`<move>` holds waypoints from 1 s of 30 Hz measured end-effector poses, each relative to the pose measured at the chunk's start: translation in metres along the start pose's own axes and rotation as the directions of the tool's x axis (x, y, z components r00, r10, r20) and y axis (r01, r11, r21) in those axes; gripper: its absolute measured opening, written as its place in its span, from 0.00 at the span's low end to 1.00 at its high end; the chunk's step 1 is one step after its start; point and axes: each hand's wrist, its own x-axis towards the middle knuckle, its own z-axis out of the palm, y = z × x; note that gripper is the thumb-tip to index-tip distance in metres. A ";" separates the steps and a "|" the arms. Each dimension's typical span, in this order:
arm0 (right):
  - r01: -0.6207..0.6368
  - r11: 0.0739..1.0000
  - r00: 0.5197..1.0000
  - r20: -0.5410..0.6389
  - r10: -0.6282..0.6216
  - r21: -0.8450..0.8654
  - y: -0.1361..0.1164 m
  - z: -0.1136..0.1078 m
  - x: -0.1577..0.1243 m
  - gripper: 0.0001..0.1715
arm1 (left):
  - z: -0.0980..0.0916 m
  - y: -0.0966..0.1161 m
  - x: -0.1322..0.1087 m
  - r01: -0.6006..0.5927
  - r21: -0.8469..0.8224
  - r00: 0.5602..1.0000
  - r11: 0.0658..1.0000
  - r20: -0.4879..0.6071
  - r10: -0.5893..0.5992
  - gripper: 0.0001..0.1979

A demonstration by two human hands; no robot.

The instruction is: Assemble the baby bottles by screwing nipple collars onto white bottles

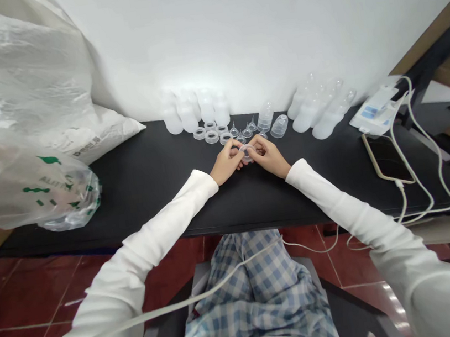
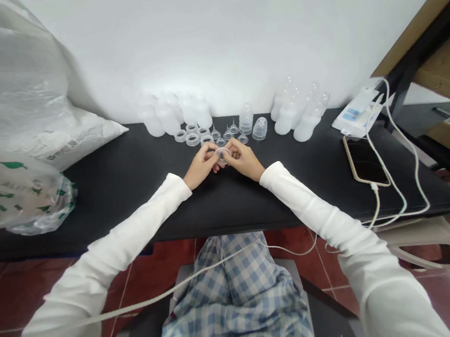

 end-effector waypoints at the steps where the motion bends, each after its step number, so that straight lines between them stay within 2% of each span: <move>1: -0.007 1.000 1.000 0.004 0.007 0.019 -0.001 0.000 0.000 0.25 | 0.000 0.001 0.000 0.004 -0.008 1.000 1.000 0.002 -0.004 0.07; 6: -0.005 0.999 0.999 0.033 0.004 0.037 -0.005 0.001 0.000 0.27 | -0.001 -0.001 0.000 -0.040 -0.017 0.999 0.999 0.024 0.040 0.11; 11: 0.039 0.998 0.998 0.048 -0.037 -0.055 -0.002 0.000 -0.001 0.23 | -0.004 -0.004 0.000 -0.087 0.078 0.995 0.993 0.048 0.083 0.13; 21: 0.082 0.991 0.995 0.070 -0.075 -0.101 0.002 -0.002 0.000 0.18 | -0.004 -0.004 -0.002 -0.160 0.212 0.987 0.964 0.060 0.150 0.11; 25: 0.105 0.987 0.994 0.045 -0.100 -0.120 0.001 -0.002 0.001 0.19 | -0.003 -0.005 -0.001 -0.163 0.174 0.987 0.971 0.024 0.161 0.10; 30: 0.105 0.981 0.992 0.090 -0.091 -0.162 0.001 -0.006 0.001 0.21 | -0.003 -0.009 0.001 -0.126 0.067 0.992 0.990 -0.010 0.127 0.11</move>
